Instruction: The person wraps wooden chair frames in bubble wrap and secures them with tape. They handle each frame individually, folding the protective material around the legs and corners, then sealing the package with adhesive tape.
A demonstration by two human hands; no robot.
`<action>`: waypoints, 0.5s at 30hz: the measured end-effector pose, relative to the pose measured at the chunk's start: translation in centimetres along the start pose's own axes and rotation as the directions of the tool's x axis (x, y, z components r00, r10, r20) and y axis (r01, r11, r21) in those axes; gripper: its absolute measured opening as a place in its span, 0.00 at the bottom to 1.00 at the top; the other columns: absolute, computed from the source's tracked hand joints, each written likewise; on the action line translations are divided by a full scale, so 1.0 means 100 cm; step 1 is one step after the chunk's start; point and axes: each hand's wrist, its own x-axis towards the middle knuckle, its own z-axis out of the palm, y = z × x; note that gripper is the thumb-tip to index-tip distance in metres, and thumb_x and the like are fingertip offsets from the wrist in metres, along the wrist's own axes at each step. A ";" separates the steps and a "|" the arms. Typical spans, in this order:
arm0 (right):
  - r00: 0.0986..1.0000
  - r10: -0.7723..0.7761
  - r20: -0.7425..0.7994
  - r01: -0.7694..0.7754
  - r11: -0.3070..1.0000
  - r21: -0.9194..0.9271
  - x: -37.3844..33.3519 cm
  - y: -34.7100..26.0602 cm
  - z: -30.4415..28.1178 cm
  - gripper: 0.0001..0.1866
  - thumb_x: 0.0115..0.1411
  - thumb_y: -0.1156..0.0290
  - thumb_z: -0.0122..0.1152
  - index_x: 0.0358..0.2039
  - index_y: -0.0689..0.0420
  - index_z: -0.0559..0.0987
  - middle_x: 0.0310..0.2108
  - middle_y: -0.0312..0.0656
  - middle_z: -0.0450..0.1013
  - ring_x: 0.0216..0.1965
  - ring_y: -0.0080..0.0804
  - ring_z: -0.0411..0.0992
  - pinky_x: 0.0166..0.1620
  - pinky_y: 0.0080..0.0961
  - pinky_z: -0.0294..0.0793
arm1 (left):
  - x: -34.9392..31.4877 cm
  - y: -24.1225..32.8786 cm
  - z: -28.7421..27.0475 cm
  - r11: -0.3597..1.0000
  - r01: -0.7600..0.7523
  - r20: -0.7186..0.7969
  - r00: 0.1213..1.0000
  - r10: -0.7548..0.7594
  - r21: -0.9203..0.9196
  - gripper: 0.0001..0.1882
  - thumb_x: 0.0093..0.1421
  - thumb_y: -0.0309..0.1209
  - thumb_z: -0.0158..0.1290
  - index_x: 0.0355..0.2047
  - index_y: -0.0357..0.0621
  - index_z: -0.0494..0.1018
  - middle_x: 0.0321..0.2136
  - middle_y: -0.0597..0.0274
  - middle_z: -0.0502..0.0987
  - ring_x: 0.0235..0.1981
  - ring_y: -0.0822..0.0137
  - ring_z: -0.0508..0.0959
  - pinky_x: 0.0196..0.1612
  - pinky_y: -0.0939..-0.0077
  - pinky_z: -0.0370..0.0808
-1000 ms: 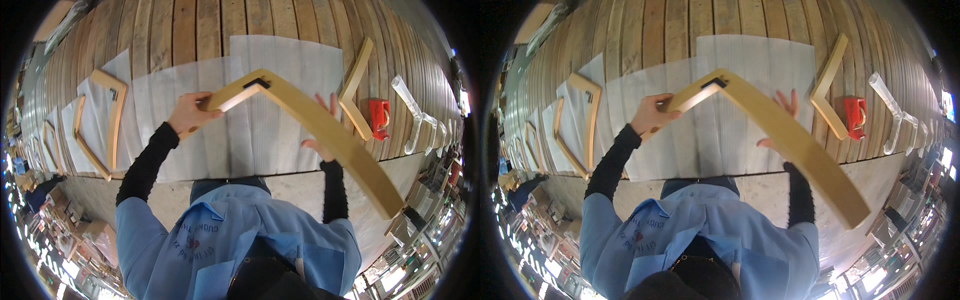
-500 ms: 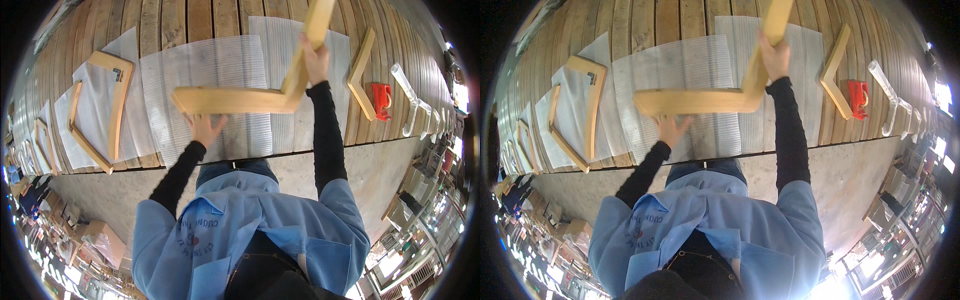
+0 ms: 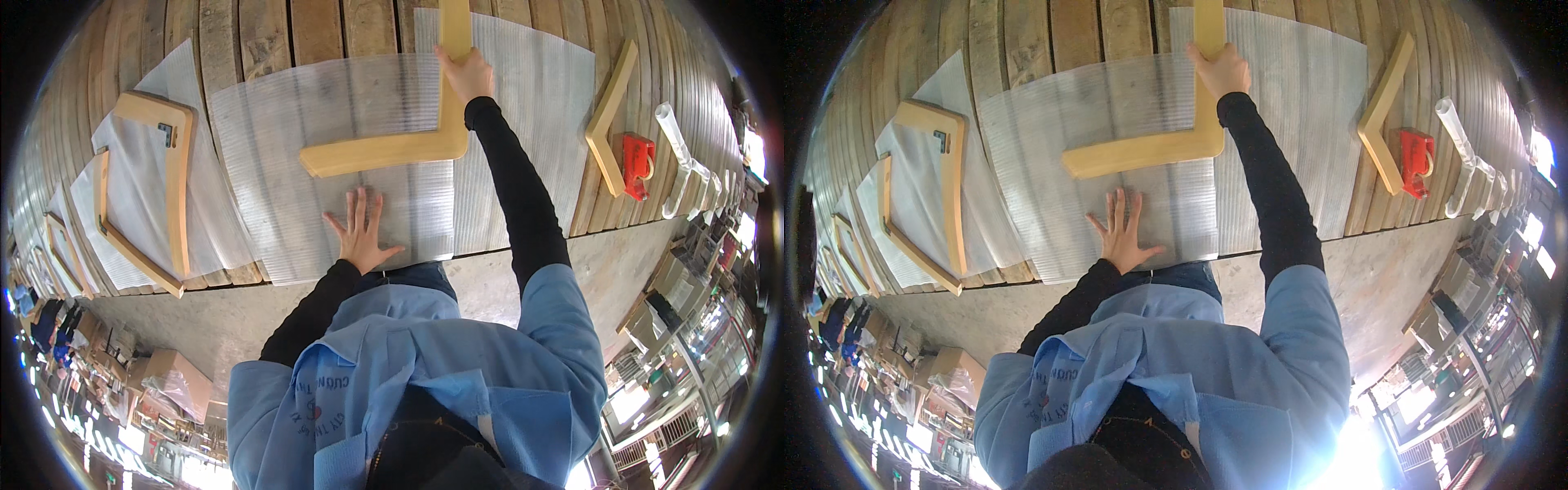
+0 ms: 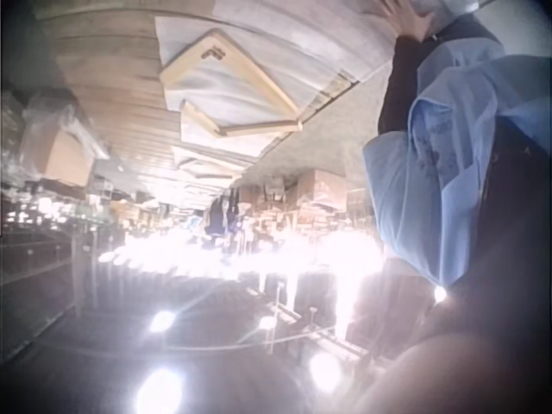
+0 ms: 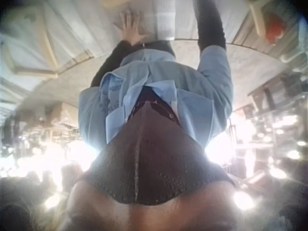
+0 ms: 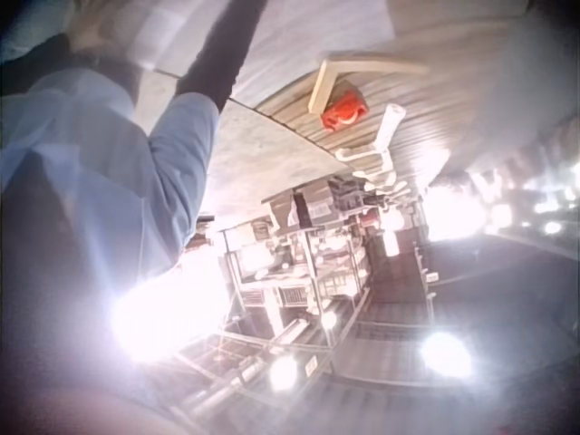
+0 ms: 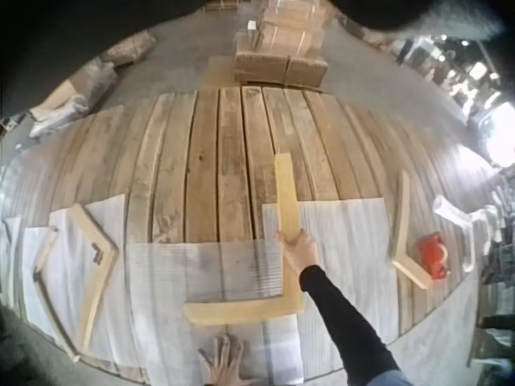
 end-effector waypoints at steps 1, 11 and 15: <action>1.000 0.006 0.002 -0.006 0.992 -0.127 0.000 -0.007 -0.006 0.42 0.56 0.30 0.58 0.40 0.65 0.81 0.32 0.55 0.81 0.36 0.51 0.82 0.42 0.43 0.80 | 0.004 -0.008 0.001 0.989 -0.146 -0.184 0.973 0.140 -0.021 0.54 0.46 0.57 0.69 0.70 0.60 0.57 0.71 0.49 0.48 0.72 0.41 0.49 0.63 0.19 0.43; 0.987 -0.114 0.110 0.148 0.910 -0.388 0.024 -0.008 -0.008 0.39 0.56 0.31 0.53 0.26 0.61 0.85 0.22 0.50 0.79 0.25 0.51 0.80 0.28 0.44 0.79 | 0.246 -0.066 -0.120 0.974 -0.102 -0.584 0.786 0.204 0.203 0.20 0.64 0.47 0.60 0.54 0.60 0.74 0.46 0.66 0.77 0.53 0.55 0.73 0.55 0.36 0.63; 0.984 -0.172 0.043 0.175 0.900 -0.399 0.027 0.005 -0.004 0.39 0.56 0.30 0.52 0.26 0.60 0.85 0.22 0.50 0.79 0.26 0.51 0.81 0.29 0.44 0.80 | 0.279 -0.081 -0.133 0.951 -0.162 -0.297 0.924 0.240 0.265 0.18 0.61 0.51 0.61 0.46 0.61 0.78 0.41 0.70 0.77 0.50 0.59 0.75 0.52 0.37 0.63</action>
